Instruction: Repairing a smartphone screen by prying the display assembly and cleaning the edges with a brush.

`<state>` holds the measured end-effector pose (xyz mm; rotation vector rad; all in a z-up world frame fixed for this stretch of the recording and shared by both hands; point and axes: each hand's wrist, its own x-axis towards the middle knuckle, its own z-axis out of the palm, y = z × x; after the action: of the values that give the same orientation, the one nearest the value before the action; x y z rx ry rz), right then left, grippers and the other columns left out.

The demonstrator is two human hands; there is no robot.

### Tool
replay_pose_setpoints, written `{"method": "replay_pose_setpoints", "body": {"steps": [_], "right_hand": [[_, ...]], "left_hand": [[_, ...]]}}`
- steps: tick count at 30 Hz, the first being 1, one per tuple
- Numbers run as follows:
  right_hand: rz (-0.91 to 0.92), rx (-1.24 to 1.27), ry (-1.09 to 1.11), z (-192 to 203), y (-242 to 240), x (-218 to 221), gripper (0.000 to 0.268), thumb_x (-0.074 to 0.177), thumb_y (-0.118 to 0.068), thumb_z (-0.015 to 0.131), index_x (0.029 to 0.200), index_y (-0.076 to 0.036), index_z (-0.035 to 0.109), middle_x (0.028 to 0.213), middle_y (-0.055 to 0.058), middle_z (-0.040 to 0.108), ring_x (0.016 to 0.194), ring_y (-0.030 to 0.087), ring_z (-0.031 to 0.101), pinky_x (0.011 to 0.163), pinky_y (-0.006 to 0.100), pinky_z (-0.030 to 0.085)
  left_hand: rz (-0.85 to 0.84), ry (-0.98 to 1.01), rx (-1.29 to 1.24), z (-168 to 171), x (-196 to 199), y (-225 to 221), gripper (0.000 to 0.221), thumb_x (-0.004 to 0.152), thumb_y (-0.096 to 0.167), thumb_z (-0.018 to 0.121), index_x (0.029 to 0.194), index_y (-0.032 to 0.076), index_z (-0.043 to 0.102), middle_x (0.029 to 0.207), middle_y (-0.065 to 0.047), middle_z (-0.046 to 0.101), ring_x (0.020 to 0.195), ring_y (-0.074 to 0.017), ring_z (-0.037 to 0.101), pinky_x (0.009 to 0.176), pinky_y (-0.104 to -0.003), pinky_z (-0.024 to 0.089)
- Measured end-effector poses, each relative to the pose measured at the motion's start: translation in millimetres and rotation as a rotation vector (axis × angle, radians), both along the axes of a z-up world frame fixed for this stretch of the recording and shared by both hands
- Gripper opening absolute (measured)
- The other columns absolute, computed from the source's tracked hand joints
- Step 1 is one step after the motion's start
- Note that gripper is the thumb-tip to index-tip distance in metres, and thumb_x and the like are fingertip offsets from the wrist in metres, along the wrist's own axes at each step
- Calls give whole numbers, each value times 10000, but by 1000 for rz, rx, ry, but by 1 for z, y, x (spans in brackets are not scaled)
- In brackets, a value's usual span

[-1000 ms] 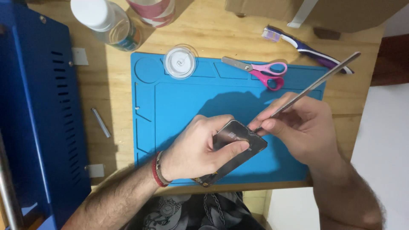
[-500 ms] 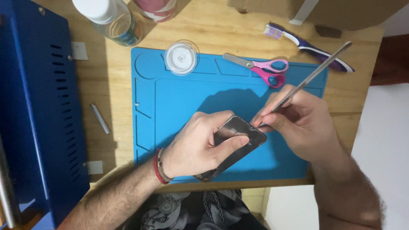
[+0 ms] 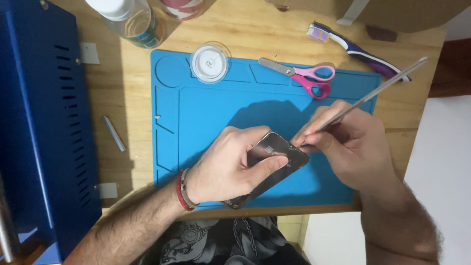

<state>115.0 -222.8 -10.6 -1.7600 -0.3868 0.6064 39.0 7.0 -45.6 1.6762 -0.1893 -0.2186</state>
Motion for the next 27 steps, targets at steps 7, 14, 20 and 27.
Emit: {"method": "replay_pose_setpoints", "body": {"steps": [7,14,20,27], "right_hand": [[-12,38,-134,-12,0,-1,115,1073,-123,674,999,-38,650,932,175,775,816,206,793,658,219,707],[-46,48,-99,-12,2,-1,139,1045,-123,707,984,-32,623,904,171,766,769,221,770,660,269,666],[-14,66,-94,-16,1,-3,114,1050,-137,713,1010,-68,632,938,151,786,829,208,799,697,261,660],[-42,61,-105,-16,4,-4,143,1060,-161,704,1006,-63,615,922,162,778,776,186,761,649,222,642]], "left_hand": [[-37,12,-16,5,2,0,187,1042,239,714,933,125,614,663,51,722,550,-201,428,544,-320,458],[23,53,-47,4,2,5,220,1037,287,714,906,128,638,712,60,770,604,-102,428,512,-302,449],[10,26,-26,4,1,1,268,1035,232,722,875,116,540,701,50,782,580,-199,349,503,-328,402],[0,-7,-18,3,1,1,338,1048,221,710,846,112,461,631,36,734,732,-296,249,518,-356,382]]}}
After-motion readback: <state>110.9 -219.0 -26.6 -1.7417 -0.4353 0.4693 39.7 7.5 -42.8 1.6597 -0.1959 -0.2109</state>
